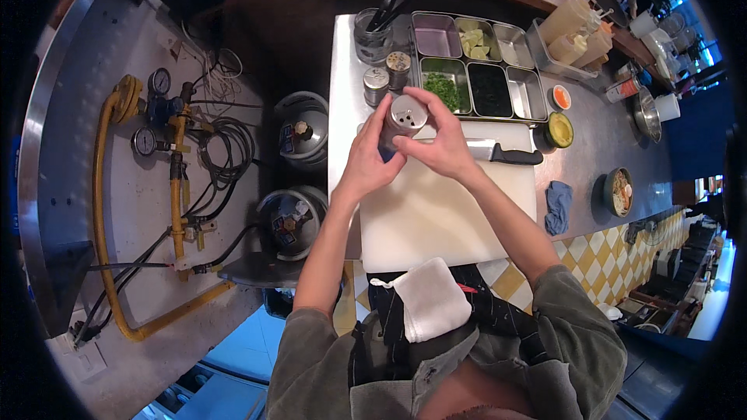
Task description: The person assembles a bowl by adding shredded vegetables, cooked meat, and kimchi, then cracks an egg into the center. They sprinkle chopped green onions and seasonings, and drizzle sauce over the top.
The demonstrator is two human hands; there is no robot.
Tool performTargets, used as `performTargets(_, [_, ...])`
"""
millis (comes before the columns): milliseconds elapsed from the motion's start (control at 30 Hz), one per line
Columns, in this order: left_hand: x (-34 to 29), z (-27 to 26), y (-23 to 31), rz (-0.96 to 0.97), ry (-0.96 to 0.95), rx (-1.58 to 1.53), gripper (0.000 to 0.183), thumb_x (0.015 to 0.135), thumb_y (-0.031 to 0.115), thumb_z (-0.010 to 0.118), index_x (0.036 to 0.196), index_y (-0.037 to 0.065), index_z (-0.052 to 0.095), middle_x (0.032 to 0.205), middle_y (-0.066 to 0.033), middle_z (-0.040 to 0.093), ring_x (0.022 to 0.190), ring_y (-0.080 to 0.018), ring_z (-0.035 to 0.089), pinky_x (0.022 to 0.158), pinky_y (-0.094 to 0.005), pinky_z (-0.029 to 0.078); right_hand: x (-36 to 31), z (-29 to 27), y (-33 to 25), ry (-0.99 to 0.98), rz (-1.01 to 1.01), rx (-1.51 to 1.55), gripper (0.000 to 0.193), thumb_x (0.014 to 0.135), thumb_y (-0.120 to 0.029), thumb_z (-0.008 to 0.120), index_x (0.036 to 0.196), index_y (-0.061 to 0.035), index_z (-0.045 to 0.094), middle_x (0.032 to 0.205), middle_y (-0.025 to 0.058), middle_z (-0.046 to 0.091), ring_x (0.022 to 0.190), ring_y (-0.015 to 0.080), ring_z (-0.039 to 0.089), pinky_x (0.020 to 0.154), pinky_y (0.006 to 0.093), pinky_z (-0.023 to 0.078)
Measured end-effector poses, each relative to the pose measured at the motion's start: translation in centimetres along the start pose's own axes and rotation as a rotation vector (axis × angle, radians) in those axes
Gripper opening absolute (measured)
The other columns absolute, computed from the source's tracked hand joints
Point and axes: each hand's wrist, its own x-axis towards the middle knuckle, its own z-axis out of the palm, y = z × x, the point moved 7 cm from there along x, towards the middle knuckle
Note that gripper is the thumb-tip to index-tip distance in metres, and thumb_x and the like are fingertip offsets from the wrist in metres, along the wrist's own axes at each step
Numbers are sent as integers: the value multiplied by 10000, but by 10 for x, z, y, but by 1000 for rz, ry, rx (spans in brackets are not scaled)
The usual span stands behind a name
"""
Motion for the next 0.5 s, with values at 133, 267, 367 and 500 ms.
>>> performTargets(133, [-7, -12, 2, 28, 167, 39, 746, 650, 50, 721, 1324, 48, 403, 1173, -175, 563, 1074, -315, 580, 893, -369, 473, -3, 23, -6, 41, 68, 180, 562, 696, -172, 766, 1176, -12, 520, 1079, 96, 602, 982, 185, 590, 855, 321, 482])
performTargets(267, [-13, -9, -19, 23, 356, 56, 711, 624, 56, 762, 1253, 45, 431, 1115, -168, 571, 1001, -318, 598, 843, -370, 487, -2, 27, -18, 189, -84, -185, 553, 652, -227, 800, 1104, -22, 556, 1020, 99, 621, 929, 205, 605, 813, 317, 484])
performTargets(367, [-5, -2, -20, 24, 333, 220, 814, 637, 64, 772, 1323, 32, 336, 1221, -201, 485, 1119, -353, 511, 940, -395, 426, 5, 18, 0, 245, -49, -394, 555, 617, -254, 817, 1067, -31, 580, 966, 103, 634, 884, 234, 610, 770, 327, 486])
performTargets(500, [-10, -9, -54, -142, 346, 254, 719, 751, 125, 690, 1361, 18, 325, 1282, -207, 444, 1156, -333, 483, 969, -406, 402, 26, -1, 58, 296, 168, -326, 524, 633, -289, 800, 1050, -45, 598, 941, 127, 644, 823, 276, 611, 720, 373, 485])
